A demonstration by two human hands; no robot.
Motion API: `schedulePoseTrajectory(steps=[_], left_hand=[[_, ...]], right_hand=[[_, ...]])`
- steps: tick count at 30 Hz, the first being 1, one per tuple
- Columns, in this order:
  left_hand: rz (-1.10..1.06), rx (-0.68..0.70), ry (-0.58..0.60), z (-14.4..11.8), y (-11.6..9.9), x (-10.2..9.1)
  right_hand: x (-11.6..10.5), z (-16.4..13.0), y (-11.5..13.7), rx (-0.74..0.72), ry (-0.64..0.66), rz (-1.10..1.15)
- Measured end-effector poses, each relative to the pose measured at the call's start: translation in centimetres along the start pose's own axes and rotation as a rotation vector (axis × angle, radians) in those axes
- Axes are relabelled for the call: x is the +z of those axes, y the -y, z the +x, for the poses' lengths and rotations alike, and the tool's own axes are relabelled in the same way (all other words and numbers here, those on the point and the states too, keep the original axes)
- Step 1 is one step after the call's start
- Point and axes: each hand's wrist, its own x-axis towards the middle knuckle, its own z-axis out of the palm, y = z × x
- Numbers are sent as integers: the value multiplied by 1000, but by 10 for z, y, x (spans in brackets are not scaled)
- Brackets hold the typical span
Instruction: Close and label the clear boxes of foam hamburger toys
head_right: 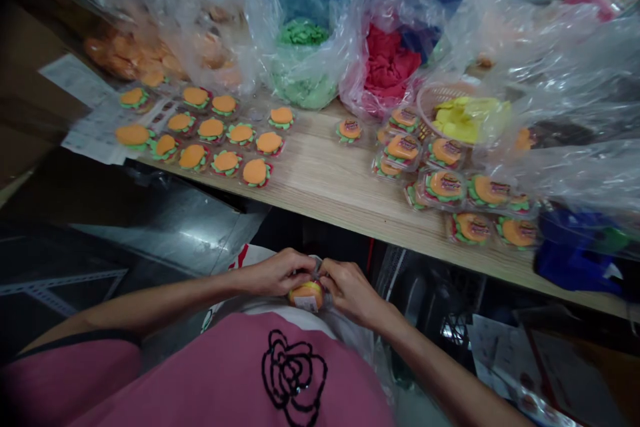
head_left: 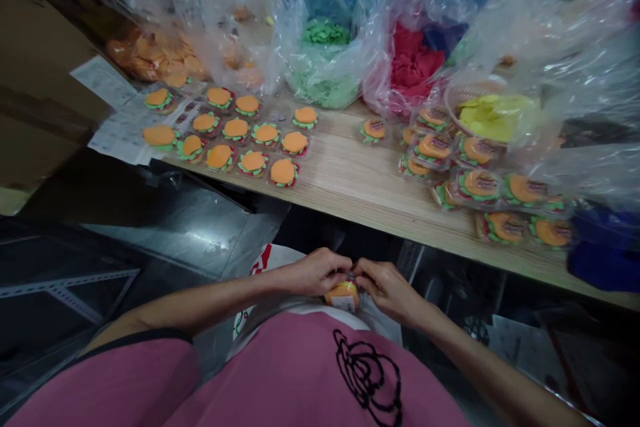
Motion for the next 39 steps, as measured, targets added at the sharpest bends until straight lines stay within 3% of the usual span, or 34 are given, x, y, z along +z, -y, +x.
schedulePoseTrajectory(steps=[18, 22, 25, 27, 32, 39], left_hand=[[73, -84, -73, -1, 1, 4], [-266, -114, -190, -5, 6, 2], [-667, -141, -179, -4, 14, 7], [-811, -148, -201, 2, 17, 10], [-892, -62, -294, 23, 4, 5], [-985, -12, -359, 38, -17, -6]], right_hand=[[9, 5, 1, 85, -16, -118], [-6, 1, -3, 44, -120, 34], [-15, -2, -6, 90, -239, 164], [-19, -3, -8, 116, -304, 241], [-23, -6, -12, 128, -525, 469], [-31, -14, -11, 91, -558, 443]])
